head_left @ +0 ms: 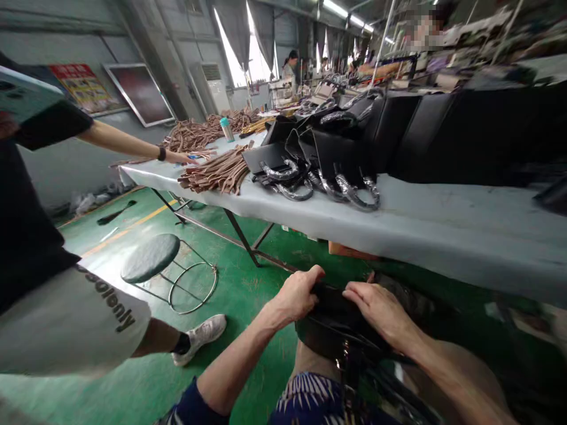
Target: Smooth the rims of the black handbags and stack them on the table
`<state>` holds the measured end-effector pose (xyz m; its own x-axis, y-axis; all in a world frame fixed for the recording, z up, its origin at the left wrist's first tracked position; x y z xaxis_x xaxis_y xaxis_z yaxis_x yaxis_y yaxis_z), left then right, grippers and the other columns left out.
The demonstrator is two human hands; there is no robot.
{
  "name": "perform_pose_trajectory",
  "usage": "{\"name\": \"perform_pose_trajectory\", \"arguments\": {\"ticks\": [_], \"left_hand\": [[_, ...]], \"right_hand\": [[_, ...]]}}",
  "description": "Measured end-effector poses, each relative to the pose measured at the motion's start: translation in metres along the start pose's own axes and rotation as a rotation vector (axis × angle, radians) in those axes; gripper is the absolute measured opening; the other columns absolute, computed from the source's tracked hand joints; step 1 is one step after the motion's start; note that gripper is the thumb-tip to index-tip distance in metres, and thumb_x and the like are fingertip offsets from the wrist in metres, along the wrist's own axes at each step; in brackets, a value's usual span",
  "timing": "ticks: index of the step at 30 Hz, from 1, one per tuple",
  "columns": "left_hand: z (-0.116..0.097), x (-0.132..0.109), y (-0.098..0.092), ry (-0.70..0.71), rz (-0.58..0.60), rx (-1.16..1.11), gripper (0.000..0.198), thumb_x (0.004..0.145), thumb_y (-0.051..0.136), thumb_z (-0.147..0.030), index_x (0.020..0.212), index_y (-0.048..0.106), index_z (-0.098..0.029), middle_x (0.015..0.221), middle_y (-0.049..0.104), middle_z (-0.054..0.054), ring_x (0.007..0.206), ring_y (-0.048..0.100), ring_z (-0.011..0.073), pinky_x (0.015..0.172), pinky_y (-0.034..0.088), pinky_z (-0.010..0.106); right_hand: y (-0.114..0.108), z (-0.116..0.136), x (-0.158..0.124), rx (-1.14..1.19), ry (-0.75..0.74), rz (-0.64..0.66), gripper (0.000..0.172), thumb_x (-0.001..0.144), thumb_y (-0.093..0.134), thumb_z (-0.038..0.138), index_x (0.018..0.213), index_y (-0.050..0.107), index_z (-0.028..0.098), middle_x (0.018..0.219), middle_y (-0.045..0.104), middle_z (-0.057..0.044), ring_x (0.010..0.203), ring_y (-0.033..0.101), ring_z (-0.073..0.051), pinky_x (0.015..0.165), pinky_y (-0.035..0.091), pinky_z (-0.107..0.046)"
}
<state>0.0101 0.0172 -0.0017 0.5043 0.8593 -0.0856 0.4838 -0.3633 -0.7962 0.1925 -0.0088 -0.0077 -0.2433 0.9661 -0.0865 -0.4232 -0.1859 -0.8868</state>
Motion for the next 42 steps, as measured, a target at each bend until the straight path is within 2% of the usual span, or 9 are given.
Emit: {"name": "perform_pose_trajectory", "arguments": {"ticks": [4, 8, 15, 19, 25, 31, 36, 39, 42], "left_hand": [[0.005, 0.004, -0.005, 0.002, 0.05, -0.102, 0.035, 0.063, 0.047, -0.008, 0.095, 0.06, -0.017, 0.083, 0.063, 0.0, 0.077, 0.054, 0.014, 0.067, 0.04, 0.021], [0.007, 0.006, -0.006, -0.007, 0.088, -0.208, 0.026, 0.07, 0.051, -0.019, 0.092, 0.064, -0.015, 0.078, 0.063, 0.0, 0.072, 0.054, 0.0132, 0.064, 0.04, 0.02], [0.013, 0.004, -0.003, -0.003, 0.05, -0.242, 0.025, 0.074, 0.051, -0.027, 0.09, 0.066, -0.015, 0.077, 0.064, 0.0, 0.069, 0.054, 0.0126, 0.065, 0.04, 0.02], [0.012, 0.004, -0.002, 0.023, 0.017, -0.21, 0.023, 0.075, 0.05, -0.026, 0.087, 0.067, -0.015, 0.074, 0.065, 0.0, 0.067, 0.054, 0.0122, 0.065, 0.04, 0.02], [0.01, 0.005, -0.003, 0.032, 0.011, -0.195, 0.023, 0.076, 0.05, -0.026, 0.084, 0.068, -0.015, 0.075, 0.066, 0.001, 0.065, 0.055, 0.0116, 0.064, 0.041, 0.019], [0.008, 0.004, -0.003, 0.022, 0.011, -0.158, 0.023, 0.076, 0.049, -0.024, 0.085, 0.069, -0.016, 0.074, 0.066, 0.001, 0.066, 0.055, 0.012, 0.065, 0.041, 0.019], [0.003, 0.004, -0.003, 0.044, 0.002, -0.153, 0.023, 0.077, 0.047, -0.023, 0.084, 0.068, -0.016, 0.07, 0.064, 0.0, 0.065, 0.054, 0.0124, 0.063, 0.04, 0.021], [0.0, -0.001, -0.005, 0.024, -0.052, -0.174, 0.019, 0.073, 0.049, -0.019, 0.087, 0.062, -0.015, 0.071, 0.061, 0.0, 0.064, 0.052, 0.0119, 0.06, 0.039, 0.021], [-0.005, -0.009, -0.006, -0.03, -0.095, -0.186, 0.025, 0.068, 0.056, -0.019, 0.093, 0.054, -0.016, 0.077, 0.06, 0.0, 0.069, 0.053, 0.0134, 0.062, 0.041, 0.023]], "right_hand": [[0.002, 0.0, 0.001, -0.025, -0.039, -0.015, 0.031, 0.088, 0.034, 0.032, 0.067, 0.055, 0.023, 0.071, 0.065, 0.0, 0.072, 0.06, -0.017, 0.064, 0.037, -0.026], [0.004, 0.001, 0.001, -0.061, -0.09, -0.041, 0.032, 0.09, 0.032, 0.033, 0.071, 0.054, 0.023, 0.075, 0.065, -0.001, 0.076, 0.06, -0.017, 0.068, 0.038, -0.026], [0.003, 0.008, 0.003, -0.157, -0.144, -0.071, 0.033, 0.09, 0.033, 0.037, 0.069, 0.055, 0.023, 0.072, 0.064, 0.0, 0.07, 0.06, -0.015, 0.062, 0.037, -0.025], [0.0, 0.009, 0.006, -0.269, -0.222, -0.087, 0.026, 0.088, 0.039, 0.039, 0.077, 0.056, 0.022, 0.074, 0.064, -0.001, 0.071, 0.061, -0.017, 0.059, 0.036, -0.027], [-0.001, 0.013, 0.014, -0.25, -0.36, -0.003, 0.02, 0.085, 0.046, 0.037, 0.081, 0.057, 0.021, 0.079, 0.064, -0.001, 0.075, 0.059, -0.017, 0.065, 0.038, -0.027], [-0.003, 0.02, 0.023, -0.147, -0.33, 0.125, 0.023, 0.086, 0.044, 0.038, 0.084, 0.06, 0.022, 0.082, 0.066, -0.001, 0.08, 0.061, -0.017, 0.067, 0.039, -0.024], [-0.001, 0.033, 0.029, -0.233, -0.269, 0.186, 0.022, 0.086, 0.042, 0.033, 0.091, 0.06, 0.022, 0.086, 0.068, -0.004, 0.081, 0.062, -0.018, 0.062, 0.037, -0.025], [0.005, 0.039, 0.029, -0.292, -0.224, 0.188, 0.022, 0.085, 0.041, 0.028, 0.091, 0.061, 0.019, 0.081, 0.068, -0.007, 0.076, 0.063, -0.02, 0.059, 0.036, -0.026], [0.009, 0.041, 0.026, -0.345, -0.189, 0.185, 0.024, 0.086, 0.038, 0.024, 0.09, 0.06, 0.018, 0.079, 0.067, -0.009, 0.074, 0.063, -0.021, 0.061, 0.037, -0.027]]}}
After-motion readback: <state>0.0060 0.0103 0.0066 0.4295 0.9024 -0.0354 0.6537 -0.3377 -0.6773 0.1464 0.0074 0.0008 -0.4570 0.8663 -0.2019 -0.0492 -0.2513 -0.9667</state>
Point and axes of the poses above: each hand's wrist, its own x-axis towards the middle knuckle, its own y-axis out of the palm, z = x × y, the point moved 2 cm from there along x, towards the middle knuckle
